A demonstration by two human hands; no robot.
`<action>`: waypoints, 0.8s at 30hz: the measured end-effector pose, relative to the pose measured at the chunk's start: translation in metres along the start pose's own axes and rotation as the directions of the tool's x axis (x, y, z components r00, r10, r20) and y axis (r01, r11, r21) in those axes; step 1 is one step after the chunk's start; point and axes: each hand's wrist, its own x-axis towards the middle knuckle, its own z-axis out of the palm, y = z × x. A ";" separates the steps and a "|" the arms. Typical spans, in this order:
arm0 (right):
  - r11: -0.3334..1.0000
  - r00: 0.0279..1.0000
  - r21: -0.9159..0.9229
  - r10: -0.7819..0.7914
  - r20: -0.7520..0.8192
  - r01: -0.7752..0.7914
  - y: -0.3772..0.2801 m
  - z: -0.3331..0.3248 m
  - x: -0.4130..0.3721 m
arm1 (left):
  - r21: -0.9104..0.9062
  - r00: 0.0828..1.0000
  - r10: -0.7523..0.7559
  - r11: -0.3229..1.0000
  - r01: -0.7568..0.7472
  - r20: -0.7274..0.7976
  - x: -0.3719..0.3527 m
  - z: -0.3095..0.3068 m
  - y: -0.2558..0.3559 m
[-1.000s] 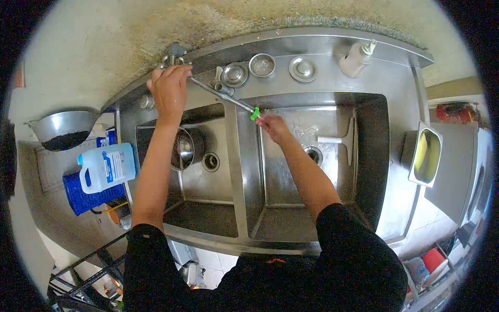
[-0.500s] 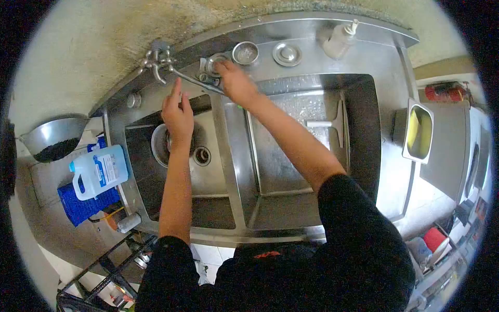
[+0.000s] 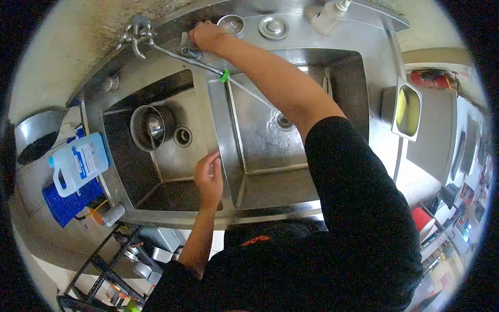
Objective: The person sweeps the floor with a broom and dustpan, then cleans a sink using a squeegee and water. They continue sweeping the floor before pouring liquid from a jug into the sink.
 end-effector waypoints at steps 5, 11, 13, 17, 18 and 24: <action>0.999 0.998 -0.032 -0.038 -0.041 0.037 0.005 0.007 -0.012 | 0.035 0.993 0.102 0.994 -0.099 -0.068 -0.007 0.020 -0.007; 0.778 0.842 0.628 0.325 -0.430 0.020 -0.035 -0.048 -0.149 | -0.608 0.913 -0.276 0.681 0.407 0.302 0.074 0.058 0.000; 0.669 0.751 0.710 0.580 -0.314 -0.220 -0.034 -0.005 -0.234 | -0.602 0.935 -0.274 0.716 0.355 0.225 0.127 0.091 -0.007; 0.535 0.556 0.262 0.831 0.007 -0.803 -0.029 0.156 -0.463 | -0.757 0.958 -0.279 0.611 0.231 0.067 0.204 0.126 -0.018; 0.519 0.521 0.041 0.853 0.037 -0.854 -0.054 0.174 -0.499 | -0.752 0.961 -0.263 0.615 0.235 0.085 0.215 0.129 -0.014; 0.180 0.177 -0.034 0.982 0.070 -0.983 -0.091 0.237 -0.483 | -0.618 0.951 -0.308 0.751 0.231 -0.018 0.217 0.140 -0.005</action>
